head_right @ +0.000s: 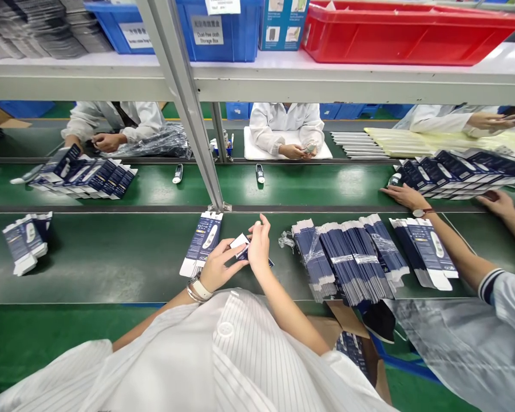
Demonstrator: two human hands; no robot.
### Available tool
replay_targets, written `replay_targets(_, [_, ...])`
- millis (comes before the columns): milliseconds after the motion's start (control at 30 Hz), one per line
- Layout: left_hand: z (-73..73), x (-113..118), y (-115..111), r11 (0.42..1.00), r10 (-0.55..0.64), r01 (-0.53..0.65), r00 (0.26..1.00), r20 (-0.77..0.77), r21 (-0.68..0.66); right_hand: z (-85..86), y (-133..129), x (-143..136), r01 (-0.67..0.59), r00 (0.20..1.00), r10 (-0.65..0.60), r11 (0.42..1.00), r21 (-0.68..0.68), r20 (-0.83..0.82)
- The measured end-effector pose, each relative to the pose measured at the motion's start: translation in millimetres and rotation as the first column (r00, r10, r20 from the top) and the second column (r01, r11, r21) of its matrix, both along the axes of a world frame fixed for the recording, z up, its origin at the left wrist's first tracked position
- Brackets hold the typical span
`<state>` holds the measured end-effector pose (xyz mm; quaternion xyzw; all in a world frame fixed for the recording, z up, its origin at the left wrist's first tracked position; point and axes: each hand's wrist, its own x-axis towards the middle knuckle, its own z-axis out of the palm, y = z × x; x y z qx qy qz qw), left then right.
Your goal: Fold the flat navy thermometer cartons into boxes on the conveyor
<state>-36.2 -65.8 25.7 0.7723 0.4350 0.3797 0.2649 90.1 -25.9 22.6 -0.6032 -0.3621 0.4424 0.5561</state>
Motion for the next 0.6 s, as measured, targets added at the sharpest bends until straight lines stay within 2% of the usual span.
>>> replay_targets(167, [-4.5,0.3,1.6,0.998,0.020,-0.020,1.000,0.016,0.058,-2.4,-1.2,-1.2,0.006,0.999,-0.005,1.000,-0.025,0.043])
replay_targets(333, [-0.8,0.2,2.9,0.999,0.017,-0.014,0.997,-0.076,0.042,-4.2,-2.3,-0.6,0.009,0.998,-0.007,1.000,-0.030,0.069])
replay_targets(500, [-1.9,0.7,0.0,0.989,0.065,-0.074,0.995,-0.074,-0.129,-1.9,-1.5,-0.1,0.027,0.999,-0.027,0.999,-0.021,0.041])
replay_targets(600, [-10.8,4.4,-0.6,0.949,0.088,-0.056,0.992,0.088,-0.312,-0.1,3.2,1.3,0.008,1.000,-0.008,0.999,-0.040,0.016])
